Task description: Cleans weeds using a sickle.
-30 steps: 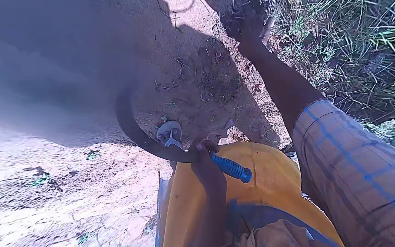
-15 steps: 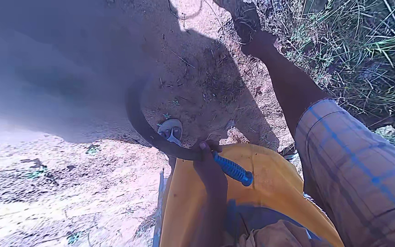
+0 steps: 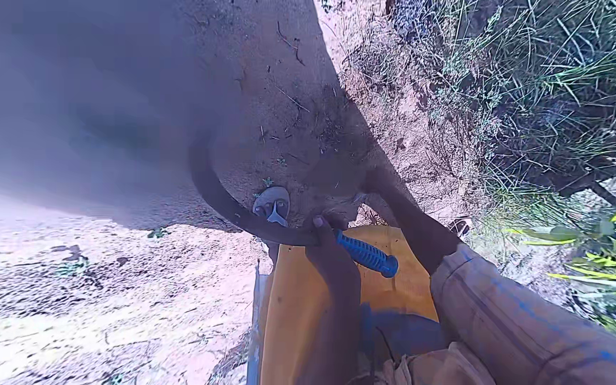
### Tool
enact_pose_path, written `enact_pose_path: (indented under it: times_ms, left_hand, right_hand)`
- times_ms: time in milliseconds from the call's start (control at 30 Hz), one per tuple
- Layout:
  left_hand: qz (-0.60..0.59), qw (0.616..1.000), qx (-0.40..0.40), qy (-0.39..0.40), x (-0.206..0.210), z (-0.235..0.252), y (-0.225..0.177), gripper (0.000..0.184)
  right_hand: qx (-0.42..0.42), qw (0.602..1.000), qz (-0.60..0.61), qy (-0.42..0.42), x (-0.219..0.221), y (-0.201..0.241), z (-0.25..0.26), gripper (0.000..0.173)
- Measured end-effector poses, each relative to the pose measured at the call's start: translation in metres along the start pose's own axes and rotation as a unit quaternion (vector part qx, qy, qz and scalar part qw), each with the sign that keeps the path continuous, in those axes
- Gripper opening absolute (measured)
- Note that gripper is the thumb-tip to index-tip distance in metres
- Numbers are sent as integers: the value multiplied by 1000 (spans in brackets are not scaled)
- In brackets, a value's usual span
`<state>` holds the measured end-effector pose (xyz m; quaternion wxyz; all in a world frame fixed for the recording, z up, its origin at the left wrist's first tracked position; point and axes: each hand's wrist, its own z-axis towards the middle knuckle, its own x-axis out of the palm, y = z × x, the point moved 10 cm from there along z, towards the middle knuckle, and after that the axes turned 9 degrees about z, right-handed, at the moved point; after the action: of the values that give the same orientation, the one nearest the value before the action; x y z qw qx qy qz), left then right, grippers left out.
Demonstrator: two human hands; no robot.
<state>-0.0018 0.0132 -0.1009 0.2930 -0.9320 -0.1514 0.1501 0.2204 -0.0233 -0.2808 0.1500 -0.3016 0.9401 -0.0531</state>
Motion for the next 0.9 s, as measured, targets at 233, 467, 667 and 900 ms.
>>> enact_pose_path:
  times_ms: [233, 467, 667, 900]
  left_hand:
    - [-3, 1000, -2, -3, -5, -8, 15, 29]
    - [4, 999, -33, -1, -5, -13, 21, 27]
    - [30, 998, -46, -7, -12, -9, 32, 27]
    - [4, 1000, -9, 2, 8, -3, 9, 27]
  right_hand:
    - [-499, 817, 289, -15, -146, 259, -40, 40]
    - [-142, 967, -78, -195, -167, 136, 9, 67]
    - [-197, 965, -16, -172, -150, 104, 39, 46]
    - [-513, 824, 239, 18, -84, 219, -111, 29]
